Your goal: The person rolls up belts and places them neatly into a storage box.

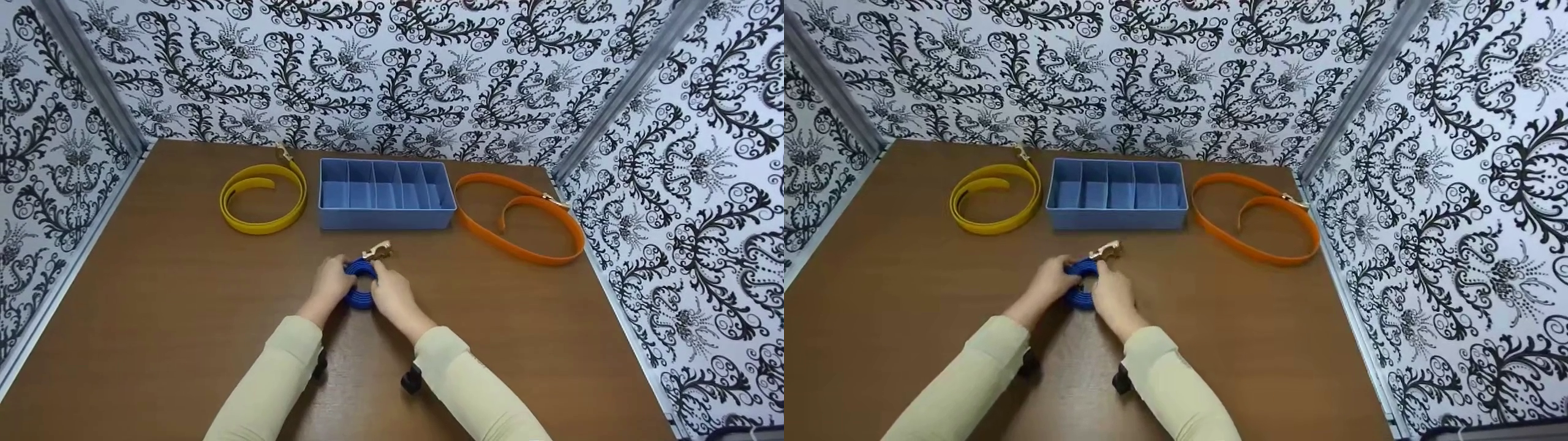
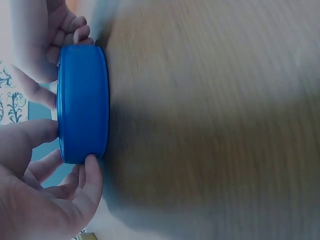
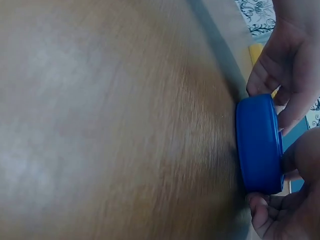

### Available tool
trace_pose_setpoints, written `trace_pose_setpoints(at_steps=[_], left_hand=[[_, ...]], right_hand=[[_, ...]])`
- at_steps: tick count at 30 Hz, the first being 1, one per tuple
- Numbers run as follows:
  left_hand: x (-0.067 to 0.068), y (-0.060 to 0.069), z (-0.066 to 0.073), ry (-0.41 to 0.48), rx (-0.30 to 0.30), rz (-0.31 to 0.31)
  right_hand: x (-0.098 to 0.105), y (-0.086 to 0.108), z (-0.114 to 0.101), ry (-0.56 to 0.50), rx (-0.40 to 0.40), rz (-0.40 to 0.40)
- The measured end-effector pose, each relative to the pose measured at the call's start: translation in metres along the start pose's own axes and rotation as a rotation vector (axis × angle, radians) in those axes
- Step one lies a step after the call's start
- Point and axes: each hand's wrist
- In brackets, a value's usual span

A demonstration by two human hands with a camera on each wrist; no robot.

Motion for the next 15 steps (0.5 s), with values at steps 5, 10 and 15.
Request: trace_pose_setpoints(at_steps=[5,10,15], left_hand=[[0.0004,-0.0034,-0.0022,-0.007,-0.029,0.032],[-0.0007,-0.0038,-0.0035,-0.021,-0.053,0.055],[-0.0022,-0.0029,-0.005,-0.061,-0.045,0.064]], right_hand=[[-0.0031,-0.007,-0.0001,0.069,0.054,-0.013],[-0.0031,-0.0083,0.0014,0.061,0.056,-0.039],[0.0018,-0.0066,0.0049,-0.184,-0.097,-0.031]])
Point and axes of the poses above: each hand's wrist, its own y-axis away from the middle knuckle, its own x-axis out of the back of the hand, z = x × y, and after that the axes turned 4 degrees about x, right-handed
